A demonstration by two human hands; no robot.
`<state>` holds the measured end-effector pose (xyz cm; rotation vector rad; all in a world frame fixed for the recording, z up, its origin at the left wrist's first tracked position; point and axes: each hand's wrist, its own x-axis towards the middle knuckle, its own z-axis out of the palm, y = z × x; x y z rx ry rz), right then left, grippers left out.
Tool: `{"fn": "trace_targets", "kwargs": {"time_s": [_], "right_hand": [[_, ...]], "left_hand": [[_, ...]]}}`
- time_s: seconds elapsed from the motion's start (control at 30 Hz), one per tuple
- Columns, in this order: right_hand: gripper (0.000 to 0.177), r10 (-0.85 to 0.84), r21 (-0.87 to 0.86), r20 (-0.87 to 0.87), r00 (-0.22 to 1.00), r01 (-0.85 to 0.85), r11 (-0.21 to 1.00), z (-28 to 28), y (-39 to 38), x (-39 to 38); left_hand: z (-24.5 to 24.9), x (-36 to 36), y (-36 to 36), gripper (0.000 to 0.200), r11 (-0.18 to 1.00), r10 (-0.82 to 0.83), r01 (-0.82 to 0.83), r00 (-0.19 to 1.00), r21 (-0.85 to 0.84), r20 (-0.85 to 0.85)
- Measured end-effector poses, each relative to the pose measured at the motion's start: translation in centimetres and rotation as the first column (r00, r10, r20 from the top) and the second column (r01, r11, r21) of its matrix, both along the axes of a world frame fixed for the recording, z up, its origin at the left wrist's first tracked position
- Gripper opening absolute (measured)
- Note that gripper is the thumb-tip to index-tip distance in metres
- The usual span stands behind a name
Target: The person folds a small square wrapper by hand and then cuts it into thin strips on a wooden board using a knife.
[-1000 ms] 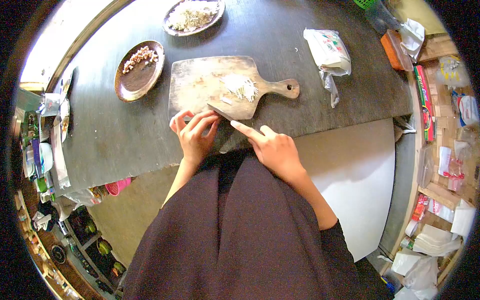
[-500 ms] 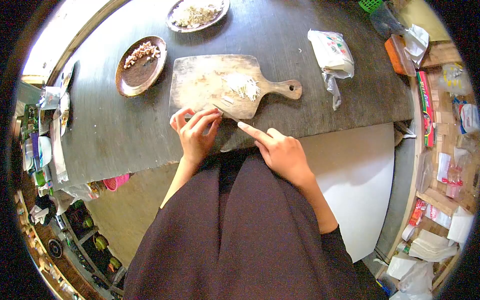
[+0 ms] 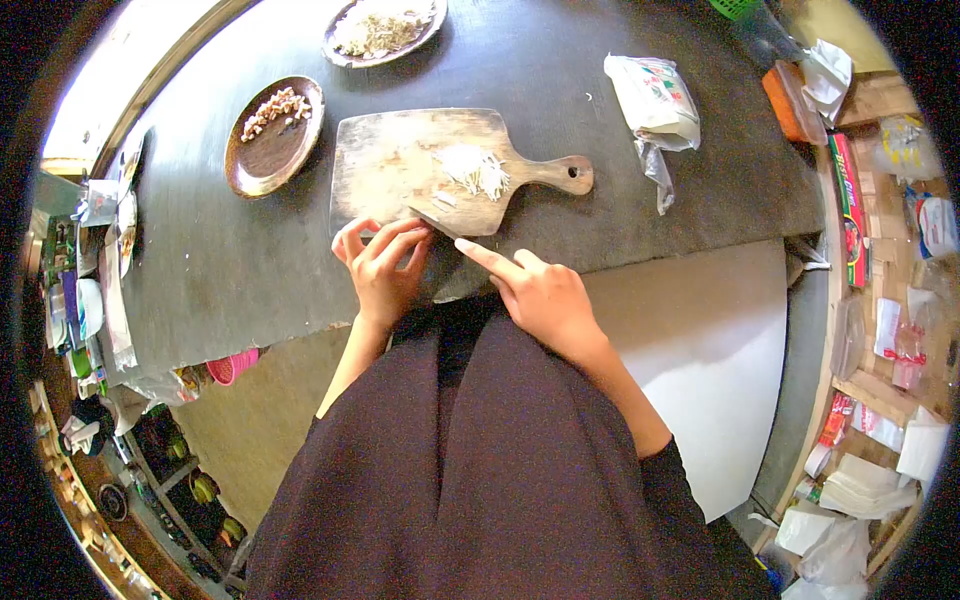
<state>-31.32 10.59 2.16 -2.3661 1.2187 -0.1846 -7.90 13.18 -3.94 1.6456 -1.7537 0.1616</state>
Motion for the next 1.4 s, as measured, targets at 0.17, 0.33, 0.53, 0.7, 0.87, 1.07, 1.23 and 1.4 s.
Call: {"fn": "trace_targets", "kwargs": {"time_s": [0.17, 0.33, 0.53, 0.7, 0.87, 1.07, 1.23, 1.4], "right_hand": [[0.058, -0.012, -0.059, -0.024, 1.0, 0.01, 0.998, -0.2, 0.6, -0.3], [0.058, -0.009, -0.072, 0.017, 1.0, 0.01, 0.997, 0.1, 1.0, -1.5], [0.057, -0.046, -0.066, -0.022, 0.999, 0.045, 0.997, 0.1, -0.4, -0.1], [0.057, 0.008, -0.031, 0.019, 1.0, -0.008, 0.999, 1.4, -0.1, -0.1], [0.057, 0.027, -0.032, 0.007, 1.0, -0.027, 0.999, 1.2, 0.1, 0.0], [0.056, 0.004, -0.02, -0.069, 0.998, -0.006, 1.0, 1.0, 0.4, 0.6], [0.057, -0.013, -0.07, -0.008, 1.0, 0.013, 0.997, -0.3, 0.1, 1.7], [0.056, -0.014, -0.059, -0.035, 0.999, 0.012, 0.998, 0.2, 0.3, 0.7]], "left_hand": [[0.1, -0.1, -0.1, 0.016, 1.0, 0.01, -0.01, 1.0, 0.001, 0.012], [0.3, 0.0, -0.1, 0.016, 1.0, -0.007, 0.007, 1.0, -0.005, 0.006], [0.4, -0.1, -0.1, 0.015, 1.0, -0.006, 0.006, 1.0, -0.011, -0.004], [0.1, -0.1, 0.1, 0.017, 1.0, 0.01, -0.01, 1.0, -0.017, -0.005], [-0.1, 0.0, 0.0, 0.018, 1.0, 0.001, -0.001, 1.0, -0.02, 0.004], [-0.1, 0.1, 0.0, 0.016, 1.0, -0.003, 0.003, 1.0, -0.027, 0.006], [-0.1, 0.1, 0.0, 0.016, 1.0, 0.0, 0.0, 1.0, -0.027, -0.001], [0.1, 0.1, 0.0, 0.017, 1.0, 0.004, -0.003, 1.0, -0.017, 0.01]]}}
